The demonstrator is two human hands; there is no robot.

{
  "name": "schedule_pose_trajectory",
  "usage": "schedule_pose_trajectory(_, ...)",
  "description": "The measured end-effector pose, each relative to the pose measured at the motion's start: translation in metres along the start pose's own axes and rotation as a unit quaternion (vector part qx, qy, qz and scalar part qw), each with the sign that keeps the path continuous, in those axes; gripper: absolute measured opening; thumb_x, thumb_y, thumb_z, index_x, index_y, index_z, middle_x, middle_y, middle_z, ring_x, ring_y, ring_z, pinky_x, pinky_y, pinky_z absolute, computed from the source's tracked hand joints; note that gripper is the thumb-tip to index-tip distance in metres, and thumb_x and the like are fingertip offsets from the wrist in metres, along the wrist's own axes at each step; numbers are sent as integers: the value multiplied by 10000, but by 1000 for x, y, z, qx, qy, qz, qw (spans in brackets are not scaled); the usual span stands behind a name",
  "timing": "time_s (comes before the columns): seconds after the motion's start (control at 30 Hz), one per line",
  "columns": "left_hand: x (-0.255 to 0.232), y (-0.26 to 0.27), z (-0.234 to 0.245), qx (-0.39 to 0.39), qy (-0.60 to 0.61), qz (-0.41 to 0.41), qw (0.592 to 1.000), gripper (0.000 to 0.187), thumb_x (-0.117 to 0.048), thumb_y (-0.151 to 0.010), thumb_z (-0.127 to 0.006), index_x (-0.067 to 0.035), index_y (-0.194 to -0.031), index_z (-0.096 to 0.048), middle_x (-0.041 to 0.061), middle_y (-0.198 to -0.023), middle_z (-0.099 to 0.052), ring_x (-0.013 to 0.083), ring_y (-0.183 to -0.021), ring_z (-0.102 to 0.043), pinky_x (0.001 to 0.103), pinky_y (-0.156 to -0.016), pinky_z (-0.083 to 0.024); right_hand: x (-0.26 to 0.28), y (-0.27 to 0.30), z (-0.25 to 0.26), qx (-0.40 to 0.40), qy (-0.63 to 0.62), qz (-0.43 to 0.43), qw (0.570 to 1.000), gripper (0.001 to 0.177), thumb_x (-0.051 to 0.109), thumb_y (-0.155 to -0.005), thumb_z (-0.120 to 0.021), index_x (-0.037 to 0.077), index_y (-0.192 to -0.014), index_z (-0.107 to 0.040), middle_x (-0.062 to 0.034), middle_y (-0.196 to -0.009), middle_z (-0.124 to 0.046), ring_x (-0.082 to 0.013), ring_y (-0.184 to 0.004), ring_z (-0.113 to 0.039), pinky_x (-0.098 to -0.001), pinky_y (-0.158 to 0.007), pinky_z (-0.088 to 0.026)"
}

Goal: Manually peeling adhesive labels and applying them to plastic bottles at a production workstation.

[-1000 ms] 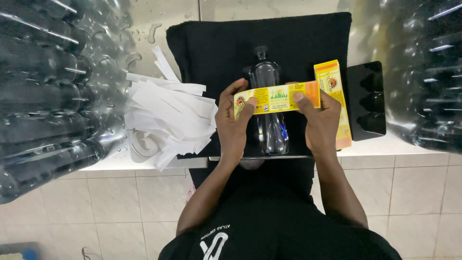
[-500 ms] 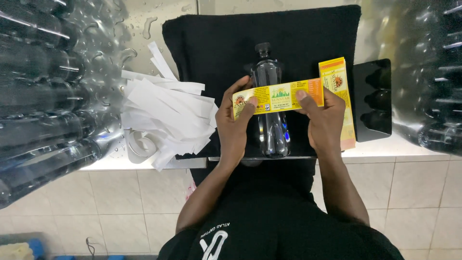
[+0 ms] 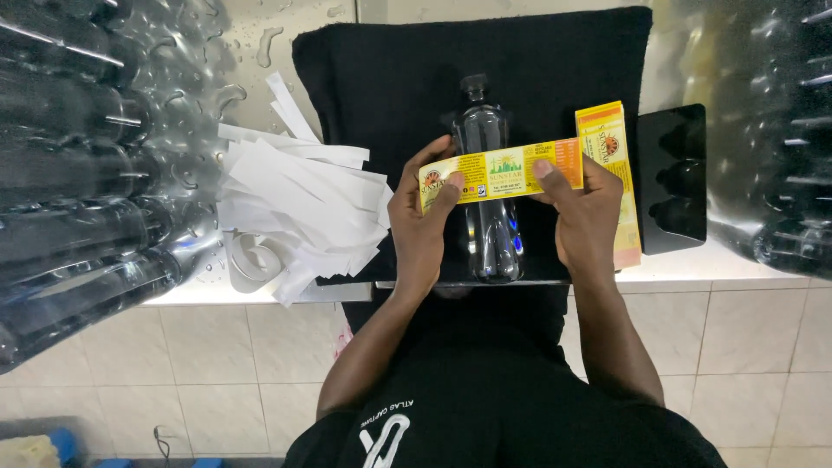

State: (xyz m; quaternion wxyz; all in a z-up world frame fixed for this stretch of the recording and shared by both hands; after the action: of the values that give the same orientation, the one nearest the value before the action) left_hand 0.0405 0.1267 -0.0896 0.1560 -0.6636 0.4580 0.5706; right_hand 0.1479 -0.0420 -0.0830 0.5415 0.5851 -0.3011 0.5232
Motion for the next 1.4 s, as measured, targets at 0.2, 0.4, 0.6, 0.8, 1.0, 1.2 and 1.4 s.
schedule_pose_trajectory(0.2,-1,0,0,0,8,-5,1000,432,-290,-1046,-784,-206,-1452,-665,104,-1601,-562,385,-1528,-533,452,-1162,-522,-2,0,0,3,-7,9,1000,334,296,-1079,-768,71,-1320,-718,-218,-1182,-701,-393,-1179,-762,-460,-973,-677)
schedule_pose_trajectory(0.4,-4,1,-7,2,-11,-42,999,408,-283,-1062,-769,-155,-1432,-655,107,-1618,-541,361,-1545,-526,399,-1169,-507,7,7,-7,-16,36,39,998,285,291,-1087,-798,25,-1178,-754,-174,-987,-681,-301,-1002,-775,-413,-885,-676)
schedule_pose_trajectory(0.6,8,5,-19,-14,-22,-83,996,476,-259,-1099,-715,-82,-1515,-563,148,-1696,-452,403,-1596,-443,457,-1209,-454,16,12,-20,-19,116,123,985,245,211,-1080,-849,10,-981,-751,-107,-808,-603,-156,-901,-639,-326,-689,-553)
schedule_pose_trajectory(0.8,7,14,-38,-33,52,-57,996,591,-355,-1078,-703,-83,-1541,-456,127,-1766,-371,437,-1607,-401,458,-1146,-505,15,17,-19,-32,121,133,983,240,235,-1066,-842,31,-968,-761,-78,-771,-641,-135,-784,-638,-313,-619,-525)
schedule_pose_trajectory(1.0,-15,33,-43,-15,103,-99,990,604,-381,-1057,-728,-109,-1528,-464,96,-1768,-404,367,-1568,-460,415,-1080,-539,33,55,-20,-17,-60,50,997,406,379,-968,-885,23,-1122,-764,-93,-929,-656,-181,-878,-675,-352,-746,-598)
schedule_pose_trajectory(1.2,-27,59,-49,46,105,-235,965,479,-341,-1043,-778,-99,-1372,-528,131,-1745,-446,365,-1565,-482,413,-1146,-511,8,94,-4,161,-157,70,972,819,633,-850,-823,20,-1374,-677,-196,-1230,-675,-313,-1142,-687,-521,-991,-579)
schedule_pose_trajectory(1.4,-26,70,-54,146,122,-314,930,507,-228,-1092,-728,-152,-1466,-396,201,-1753,-393,432,-1612,-401,522,-1283,-405,-13,109,8,183,-92,141,968,771,574,-955,-721,4,-1464,-618,-238,-1286,-694,-365,-1245,-680,-590,-1062,-556)
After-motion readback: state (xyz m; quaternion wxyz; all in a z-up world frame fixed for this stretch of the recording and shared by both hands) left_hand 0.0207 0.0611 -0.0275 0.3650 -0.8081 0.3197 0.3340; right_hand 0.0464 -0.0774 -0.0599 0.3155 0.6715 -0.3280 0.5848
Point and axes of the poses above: each hand's wrist, its own y-axis away from the middle knuckle, its own z-axis out of the back of the hand, x = y × z, the point moved 1 cm from there along -y, towards the middle knuckle
